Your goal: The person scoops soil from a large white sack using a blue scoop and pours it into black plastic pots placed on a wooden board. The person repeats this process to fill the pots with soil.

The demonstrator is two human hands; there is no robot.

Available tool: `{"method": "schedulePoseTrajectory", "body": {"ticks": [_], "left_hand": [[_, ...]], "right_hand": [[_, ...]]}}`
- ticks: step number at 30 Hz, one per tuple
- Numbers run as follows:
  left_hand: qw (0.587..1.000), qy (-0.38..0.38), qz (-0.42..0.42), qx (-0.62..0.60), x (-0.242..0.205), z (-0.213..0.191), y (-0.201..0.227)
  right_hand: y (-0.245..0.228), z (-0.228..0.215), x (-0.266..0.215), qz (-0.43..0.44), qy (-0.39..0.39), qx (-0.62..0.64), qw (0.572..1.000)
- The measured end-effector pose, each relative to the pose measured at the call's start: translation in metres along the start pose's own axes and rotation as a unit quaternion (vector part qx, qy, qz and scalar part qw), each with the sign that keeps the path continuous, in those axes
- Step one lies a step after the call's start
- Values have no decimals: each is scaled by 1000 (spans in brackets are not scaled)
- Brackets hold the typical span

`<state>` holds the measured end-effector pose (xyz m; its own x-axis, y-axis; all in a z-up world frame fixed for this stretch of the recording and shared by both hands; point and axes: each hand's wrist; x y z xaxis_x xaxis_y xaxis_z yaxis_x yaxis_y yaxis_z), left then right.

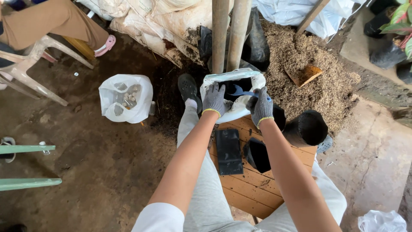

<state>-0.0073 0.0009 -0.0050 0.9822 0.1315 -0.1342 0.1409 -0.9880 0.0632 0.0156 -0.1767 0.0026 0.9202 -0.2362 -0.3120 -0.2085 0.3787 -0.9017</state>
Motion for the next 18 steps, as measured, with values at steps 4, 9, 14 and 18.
{"method": "schedulePoseTrajectory", "body": {"ticks": [4,9,14,18], "left_hand": [[988,52,5,-144,-8,6,-3],[951,86,9,-298,-28,-16,0],[854,50,-75,-512,-31,-17,-8],[859,89,-59,-501,-26,-11,-11]], "right_hand": [[-36,3,-30,36,1,42,998],[-43,-8,-34,26,-14,53,998],[-43,-14,-35,16,-41,60,997],[-52,-13,-48,9,-61,55,997]]}}
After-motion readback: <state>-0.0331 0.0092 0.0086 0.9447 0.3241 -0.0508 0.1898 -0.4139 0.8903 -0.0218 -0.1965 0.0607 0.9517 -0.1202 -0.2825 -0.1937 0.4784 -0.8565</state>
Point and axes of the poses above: each hand's wrist, its own x-axis towards the middle knuckle, its own z-axis out of the palm, y = z × x, and after that the axes turned 5 degrees about -z, right-handed
